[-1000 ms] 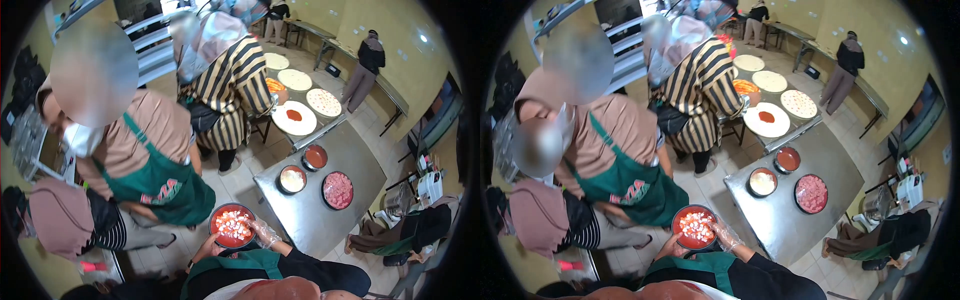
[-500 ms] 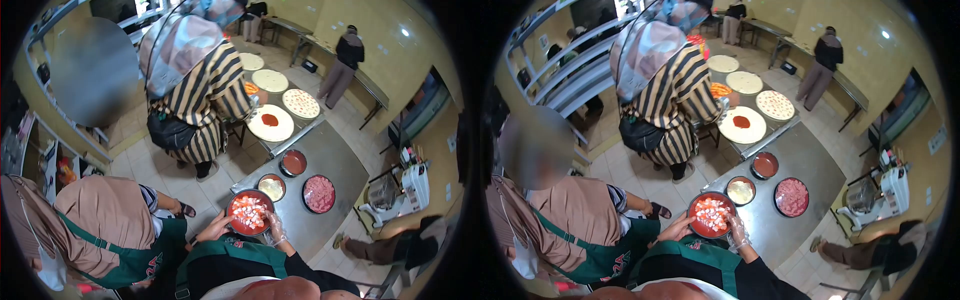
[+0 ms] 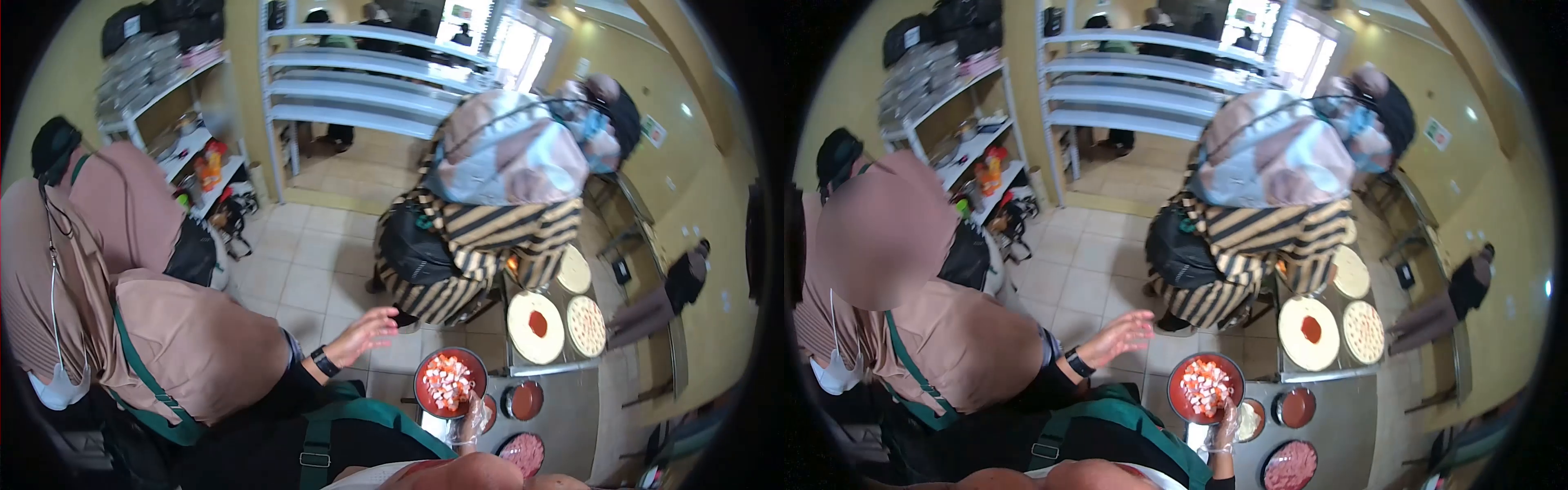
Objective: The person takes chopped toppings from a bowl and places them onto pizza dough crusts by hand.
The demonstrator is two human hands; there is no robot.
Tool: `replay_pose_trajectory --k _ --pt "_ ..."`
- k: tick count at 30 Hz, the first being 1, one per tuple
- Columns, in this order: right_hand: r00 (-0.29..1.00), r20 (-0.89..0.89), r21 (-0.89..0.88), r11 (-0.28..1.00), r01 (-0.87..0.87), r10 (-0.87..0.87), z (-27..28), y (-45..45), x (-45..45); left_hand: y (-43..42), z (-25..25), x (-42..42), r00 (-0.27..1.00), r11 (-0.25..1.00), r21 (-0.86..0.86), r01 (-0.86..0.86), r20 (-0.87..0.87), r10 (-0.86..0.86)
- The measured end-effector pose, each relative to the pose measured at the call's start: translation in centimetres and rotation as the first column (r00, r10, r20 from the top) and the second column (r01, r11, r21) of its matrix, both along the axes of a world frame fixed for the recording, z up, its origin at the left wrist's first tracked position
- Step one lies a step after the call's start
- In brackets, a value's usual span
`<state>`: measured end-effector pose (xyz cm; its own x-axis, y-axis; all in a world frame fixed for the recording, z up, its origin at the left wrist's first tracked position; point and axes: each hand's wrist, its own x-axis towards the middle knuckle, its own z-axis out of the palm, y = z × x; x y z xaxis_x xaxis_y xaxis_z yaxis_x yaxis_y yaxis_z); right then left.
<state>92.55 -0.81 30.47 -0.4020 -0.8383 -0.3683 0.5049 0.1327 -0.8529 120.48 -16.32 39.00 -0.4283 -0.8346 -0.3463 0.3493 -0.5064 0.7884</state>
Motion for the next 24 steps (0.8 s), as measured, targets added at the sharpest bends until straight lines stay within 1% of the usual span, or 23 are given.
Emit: replay_pose_trajectory --k 1,2,4,5,6,7,8,9,10,11,12,14,15,16,17,18,20,21,22,23,24 --pt "0.998 0.063 0.034 0.999 -0.026 0.024 1.6 -0.9 0.9 0.2 1.2 1.7 0.993 0.994 -0.015 -0.112 0.02 0.112" --pt "0.987 0.129 0.051 0.993 -0.103 0.096 -0.4 -3.1 0.8 0.1 0.4 3.1 0.966 0.967 -0.031 -0.252 0.044 0.253" --pt "0.955 -0.111 -0.002 0.96 -0.279 0.277 -1.5 -6.4 2.2 0.5 -1.7 5.8 0.851 0.853 -0.092 -0.513 0.077 0.52" --pt "0.908 -0.229 -0.024 0.93 -0.367 0.352 -2.0 -8.5 3.6 0.6 -3.0 6.9 0.76 0.771 -0.113 -0.627 0.127 0.637" --pt "0.914 0.003 -0.03 0.914 -0.404 0.405 -1.4 -10.7 5.5 1.1 -3.7 7.7 0.697 0.71 -0.122 -0.694 0.132 0.705" --pt "0.898 0.106 0.01 0.903 -0.43 0.427 -2.4 -12.5 7.0 1.6 -4.2 8.3 0.629 0.644 -0.127 -0.755 0.137 0.765" --pt "0.875 0.226 0.063 0.889 -0.453 0.429 -2.2 -14.2 8.9 1.7 -3.2 9.2 0.561 0.582 -0.131 -0.803 0.164 0.811" --pt "0.847 0.266 0.086 0.864 -0.496 0.46 0.9 -16.3 11.4 1.6 -4.0 10.2 0.525 0.548 -0.127 -0.827 0.18 0.832" --pt "0.81 0.226 0.067 0.821 -0.567 0.541 -1.3 -18.4 12.4 1.9 -4.8 11.3 0.486 0.513 -0.118 -0.85 0.196 0.851" --pt "0.749 0.275 0.019 0.775 -0.632 0.603 -3.2 -20.7 13.5 2.3 -5.4 12.6 0.445 0.474 -0.104 -0.874 0.217 0.869" --pt "0.679 0.328 -0.019 0.723 -0.69 0.657 -3.0 -22.5 15.4 2.6 -5.4 13.9 0.364 0.39 -0.105 -0.915 0.204 0.909" --pt "0.684 0.245 -0.036 0.712 -0.702 0.687 -0.4 -25.7 19.5 4.4 -5.4 15.7 0.201 0.223 -0.09 -0.971 0.204 0.958" --pt "0.651 0.222 -0.049 0.676 -0.736 0.725 -0.1 -27.5 21.0 5.5 -4.7 16.6 0.147 0.172 -0.098 -0.98 0.218 0.965" --pt "0.613 0.284 -0.053 0.651 -0.758 0.737 2.4 -29.3 22.9 6.1 -4.8 17.1 0.091 0.118 -0.101 -0.988 0.237 0.967" --pt "0.592 0.299 -0.112 0.644 -0.757 0.748 4.4 -30.8 24.9 6.7 -4.8 17.5 0.047 0.075 -0.105 -0.992 0.255 0.966" --pt "0.627 0.239 -0.082 0.659 -0.748 0.741 4.6 -32.8 27.0 7.4 -4.7 18.3 0.006 0.038 -0.112 -0.993 0.273 0.962" --pt "0.614 0.325 -0.099 0.671 -0.735 0.72 6.1 -36.2 30.1 8.2 -5.2 19.0 -0.024 -0.012 -0.042 -0.999 0.293 0.956" --pt "0.611 0.348 -0.137 0.683 -0.718 0.712 5.7 -38.3 31.3 8.0 -5.4 19.6 -0.033 -0.031 -0.012 -0.999 0.299 0.954" --pt "0.611 0.365 -0.17 0.696 -0.698 0.702 5.8 -40.0 32.7 7.5 -5.5 20.4 -0.051 -0.048 -0.017 -0.999 0.287 0.957" --pt "0.613 0.416 -0.162 0.717 -0.677 0.672 6.3 -41.8 33.5 6.6 -5.5 21.0 -0.068 -0.065 -0.019 -0.998 0.274 0.959" --pt "0.634 0.399 -0.205 0.739 -0.642 0.662 6.0 -43.9 34.4 5.3 -5.1 21.5 -0.086 -0.085 -0.015 -0.996 0.26 0.962"
